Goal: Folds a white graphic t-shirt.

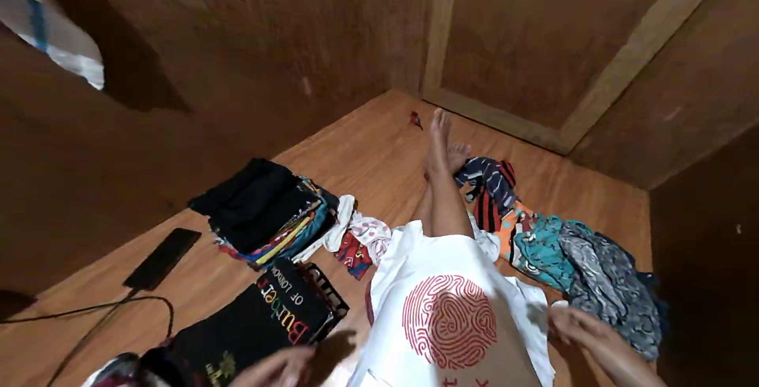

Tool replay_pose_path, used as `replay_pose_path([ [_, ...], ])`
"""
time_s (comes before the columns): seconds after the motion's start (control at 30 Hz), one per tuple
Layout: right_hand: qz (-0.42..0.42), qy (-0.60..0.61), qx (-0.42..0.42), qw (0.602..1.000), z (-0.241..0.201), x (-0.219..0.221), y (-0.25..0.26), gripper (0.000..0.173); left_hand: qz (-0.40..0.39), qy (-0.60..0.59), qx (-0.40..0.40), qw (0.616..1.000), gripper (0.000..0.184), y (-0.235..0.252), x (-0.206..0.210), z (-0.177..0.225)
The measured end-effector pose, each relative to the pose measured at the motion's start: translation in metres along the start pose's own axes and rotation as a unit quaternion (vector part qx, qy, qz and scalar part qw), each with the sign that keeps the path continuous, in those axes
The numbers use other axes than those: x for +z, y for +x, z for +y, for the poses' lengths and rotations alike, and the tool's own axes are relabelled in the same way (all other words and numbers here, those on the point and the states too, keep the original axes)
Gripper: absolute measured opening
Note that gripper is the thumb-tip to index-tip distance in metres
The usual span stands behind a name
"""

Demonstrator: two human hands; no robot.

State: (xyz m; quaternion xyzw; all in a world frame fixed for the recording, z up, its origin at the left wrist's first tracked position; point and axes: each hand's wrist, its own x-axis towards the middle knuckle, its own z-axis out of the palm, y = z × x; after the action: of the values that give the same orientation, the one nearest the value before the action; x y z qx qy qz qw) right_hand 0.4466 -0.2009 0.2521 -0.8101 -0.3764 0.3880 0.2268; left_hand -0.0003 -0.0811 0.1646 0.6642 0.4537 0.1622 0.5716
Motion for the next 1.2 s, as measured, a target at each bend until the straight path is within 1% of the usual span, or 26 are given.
replay_pose_path([
  [0.03,0.061,0.064,-0.091,0.992,0.062,0.004,0.049,0.038,0.025,-0.033,0.006,0.999,0.044,0.032,0.003,-0.004],
  [0.07,0.094,0.110,-0.121,0.982,0.096,0.012,0.097,0.044,0.058,-0.060,0.007,0.997,0.041,0.066,0.012,-0.008],
  [0.1,0.095,0.129,-0.114,0.980,0.106,0.021,0.135,0.055,0.079,-0.077,-0.003,0.994,0.039,0.099,0.024,-0.011],
  [0.13,0.074,0.118,-0.101,0.985,0.103,0.031,0.165,0.067,0.085,-0.079,-0.021,0.993,0.037,0.129,0.038,-0.014],
  [0.17,0.037,0.082,-0.092,0.992,0.097,0.041,0.189,0.080,0.077,-0.062,-0.045,0.994,0.036,0.156,0.052,-0.018],
  [0.2,-0.007,0.028,-0.088,0.996,0.092,0.048,0.206,0.086,0.056,-0.029,-0.073,0.995,0.036,0.178,0.064,-0.024],
  [0.23,-0.052,-0.028,-0.083,0.995,0.087,0.052,0.215,0.083,0.033,0.004,-0.101,0.994,0.038,0.196,0.074,-0.029],
  [0.3,-0.133,-0.111,-0.070,0.982,0.081,0.044,0.219,0.061,0.004,0.042,-0.148,0.988,0.045,0.219,0.086,-0.039],
  [0.33,-0.160,-0.125,-0.069,0.977,0.084,0.034,0.219,0.050,0.002,0.048,-0.161,0.986,0.050,0.225,0.091,-0.042],
  [0.4,-0.196,-0.119,-0.054,0.972,0.098,0.006,0.207,0.045,0.003,0.069,-0.175,0.982,0.053,0.233,0.097,-0.047],
  [0.47,-0.195,-0.121,-0.033,0.973,0.118,-0.022,0.185,0.039,-0.011,0.108,-0.176,0.978,0.048,0.241,0.100,-0.053],
  [0.57,-0.160,-0.190,0.044,0.968,0.154,-0.062,0.151,0.030,-0.038,0.142,-0.177,0.973,0.036,0.250,0.097,-0.047],
  [0.63,-0.109,-0.208,0.099,0.967,0.171,-0.086,0.126,0.028,-0.005,0.089,-0.162,0.983,0.033,0.251,0.093,-0.041],
  [0.67,-0.064,-0.185,0.109,0.974,0.180,-0.098,0.113,0.028,0.028,0.044,-0.155,0.987,0.031,0.250,0.089,-0.036],
  [0.73,0.070,-0.056,0.079,0.993,0.199,-0.118,0.084,0.022,0.078,-0.082,-0.133,0.985,0.023,0.248,0.077,-0.022],
  [0.77,0.139,0.042,0.041,0.989,0.207,-0.124,0.072,0.016,0.084,-0.141,-0.121,0.979,0.020,0.247,0.070,-0.013],
  [0.8,0.188,0.156,-0.004,0.970,0.214,-0.126,0.064,0.010,0.079,-0.178,-0.105,0.975,0.018,0.245,0.062,-0.006],
  [0.83,0.206,0.275,-0.044,0.938,0.219,-0.124,0.059,0.015,0.061,-0.191,-0.091,0.975,0.018,0.242,0.055,0.002],
  [0.87,0.192,0.361,-0.065,0.910,0.221,-0.119,0.055,0.020,0.032,-0.182,-0.080,0.980,0.019,0.239,0.049,0.008],
  [0.9,0.158,0.406,-0.062,0.898,0.224,-0.111,0.051,0.025,-0.005,-0.154,-0.072,0.985,0.024,0.234,0.043,0.011],
  [0.93,0.125,0.413,-0.044,0.901,0.225,-0.102,0.047,0.028,-0.045,-0.107,-0.069,0.991,0.029,0.230,0.038,0.012],
  [1.0,0.089,0.422,-0.041,0.901,0.225,-0.088,0.040,0.031,-0.090,-0.028,-0.065,0.993,0.027,0.219,0.029,0.008],
  [1.07,0.109,0.456,-0.060,0.881,0.219,-0.075,0.032,0.028,-0.097,-0.025,-0.060,0.993,0.027,0.205,0.019,0.002],
  [1.1,0.114,0.451,-0.040,0.884,0.219,-0.066,0.026,0.028,-0.105,-0.023,-0.064,0.992,0.029,0.197,0.016,-0.002],
  [1.17,0.103,0.391,0.039,0.914,0.219,-0.051,0.024,0.028,-0.112,0.014,-0.081,0.990,0.026,0.185,0.012,-0.002],
  [1.2,0.105,0.388,0.052,0.914,0.218,-0.051,0.030,0.023,-0.097,0.026,-0.083,0.992,0.028,0.183,0.008,0.004],
])
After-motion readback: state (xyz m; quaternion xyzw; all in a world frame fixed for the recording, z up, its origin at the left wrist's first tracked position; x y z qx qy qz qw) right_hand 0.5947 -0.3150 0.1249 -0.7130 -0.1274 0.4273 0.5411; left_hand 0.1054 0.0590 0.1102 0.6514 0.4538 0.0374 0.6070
